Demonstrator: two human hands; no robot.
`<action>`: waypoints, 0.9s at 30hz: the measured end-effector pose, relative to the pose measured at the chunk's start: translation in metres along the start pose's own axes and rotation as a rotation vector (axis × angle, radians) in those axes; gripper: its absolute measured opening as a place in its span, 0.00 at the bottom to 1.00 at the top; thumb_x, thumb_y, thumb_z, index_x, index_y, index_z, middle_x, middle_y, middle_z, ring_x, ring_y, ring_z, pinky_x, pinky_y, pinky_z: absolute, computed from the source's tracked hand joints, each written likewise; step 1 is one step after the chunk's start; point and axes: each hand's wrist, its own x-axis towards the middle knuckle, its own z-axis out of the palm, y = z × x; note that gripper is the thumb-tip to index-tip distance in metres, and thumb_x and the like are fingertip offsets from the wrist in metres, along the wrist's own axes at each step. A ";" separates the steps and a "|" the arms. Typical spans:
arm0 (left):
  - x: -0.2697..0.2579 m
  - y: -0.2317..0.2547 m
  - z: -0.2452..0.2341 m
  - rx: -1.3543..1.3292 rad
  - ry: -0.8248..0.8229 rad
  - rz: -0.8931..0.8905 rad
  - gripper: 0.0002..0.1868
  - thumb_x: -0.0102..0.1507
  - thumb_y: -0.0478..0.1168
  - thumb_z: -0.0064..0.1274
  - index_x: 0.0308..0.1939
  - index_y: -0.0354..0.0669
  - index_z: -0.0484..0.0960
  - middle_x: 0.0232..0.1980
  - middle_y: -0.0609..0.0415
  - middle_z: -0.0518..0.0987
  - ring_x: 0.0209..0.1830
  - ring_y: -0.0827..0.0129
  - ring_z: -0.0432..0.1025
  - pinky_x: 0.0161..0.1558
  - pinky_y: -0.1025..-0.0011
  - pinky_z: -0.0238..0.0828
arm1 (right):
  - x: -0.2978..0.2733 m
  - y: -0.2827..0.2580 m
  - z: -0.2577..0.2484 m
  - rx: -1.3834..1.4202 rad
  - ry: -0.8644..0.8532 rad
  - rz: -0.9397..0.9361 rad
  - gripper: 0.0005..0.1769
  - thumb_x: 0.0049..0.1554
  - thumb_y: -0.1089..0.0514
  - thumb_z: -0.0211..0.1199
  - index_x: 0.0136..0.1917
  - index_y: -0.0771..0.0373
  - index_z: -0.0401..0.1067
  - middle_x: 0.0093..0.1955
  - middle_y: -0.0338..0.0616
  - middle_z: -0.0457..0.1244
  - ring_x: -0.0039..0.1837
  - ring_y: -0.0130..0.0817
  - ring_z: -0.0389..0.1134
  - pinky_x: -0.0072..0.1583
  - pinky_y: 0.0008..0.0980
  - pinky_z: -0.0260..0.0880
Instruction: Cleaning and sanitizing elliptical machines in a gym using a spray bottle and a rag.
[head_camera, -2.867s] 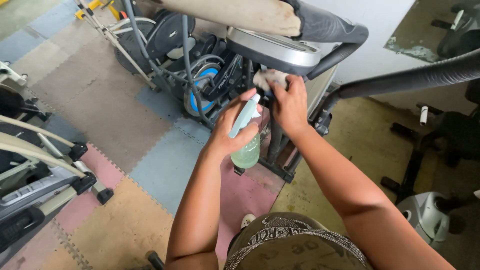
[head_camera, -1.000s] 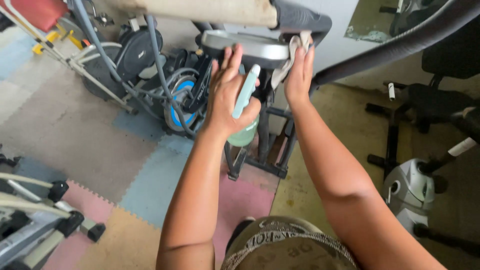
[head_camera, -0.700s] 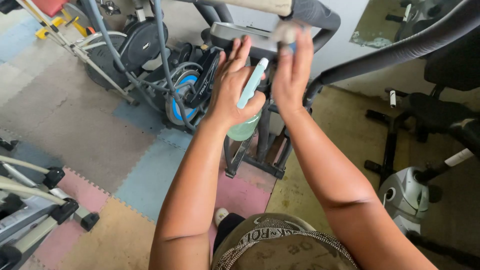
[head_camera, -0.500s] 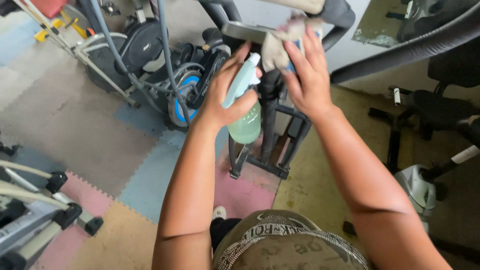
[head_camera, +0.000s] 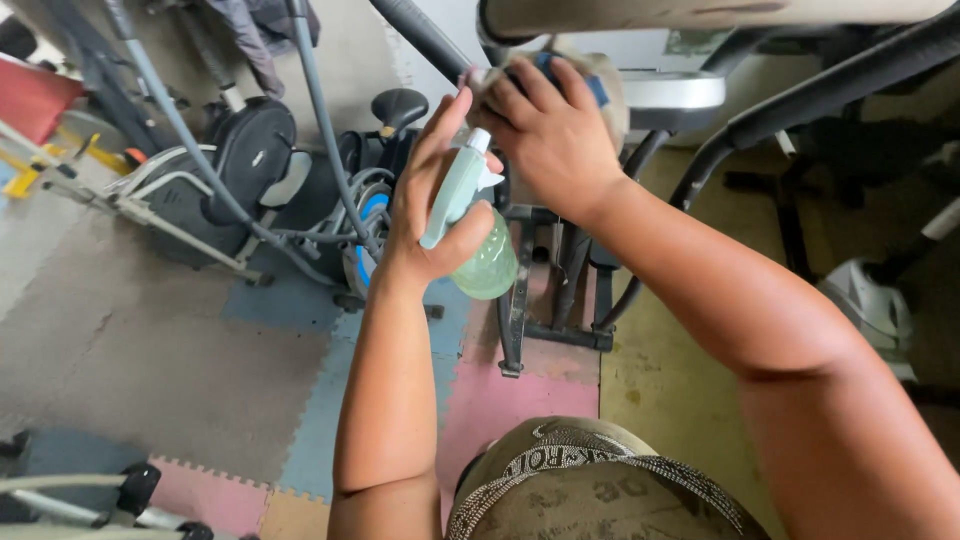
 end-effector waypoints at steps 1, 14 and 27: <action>0.001 -0.004 -0.004 -0.026 -0.018 0.021 0.14 0.57 0.34 0.52 0.47 0.38 0.80 0.80 0.32 0.62 0.83 0.41 0.60 0.80 0.55 0.59 | 0.005 -0.004 0.004 -0.011 -0.019 -0.006 0.22 0.61 0.52 0.60 0.68 0.48 0.77 0.73 0.41 0.61 0.78 0.43 0.57 0.77 0.50 0.52; -0.005 -0.060 0.000 -0.260 -0.204 0.022 0.15 0.55 0.35 0.52 0.46 0.41 0.81 0.80 0.34 0.62 0.84 0.41 0.55 0.81 0.52 0.52 | -0.146 0.061 -0.017 0.162 0.199 0.335 0.24 0.57 0.70 0.63 0.67 0.60 0.76 0.77 0.63 0.60 0.79 0.65 0.61 0.77 0.58 0.64; -0.022 -0.092 -0.026 -0.255 -0.153 -0.008 0.16 0.55 0.35 0.51 0.48 0.41 0.81 0.79 0.33 0.64 0.82 0.39 0.57 0.80 0.52 0.54 | 0.041 -0.028 0.013 -0.272 -0.294 0.028 0.18 0.59 0.54 0.68 0.63 0.48 0.78 0.73 0.45 0.62 0.78 0.45 0.58 0.77 0.51 0.54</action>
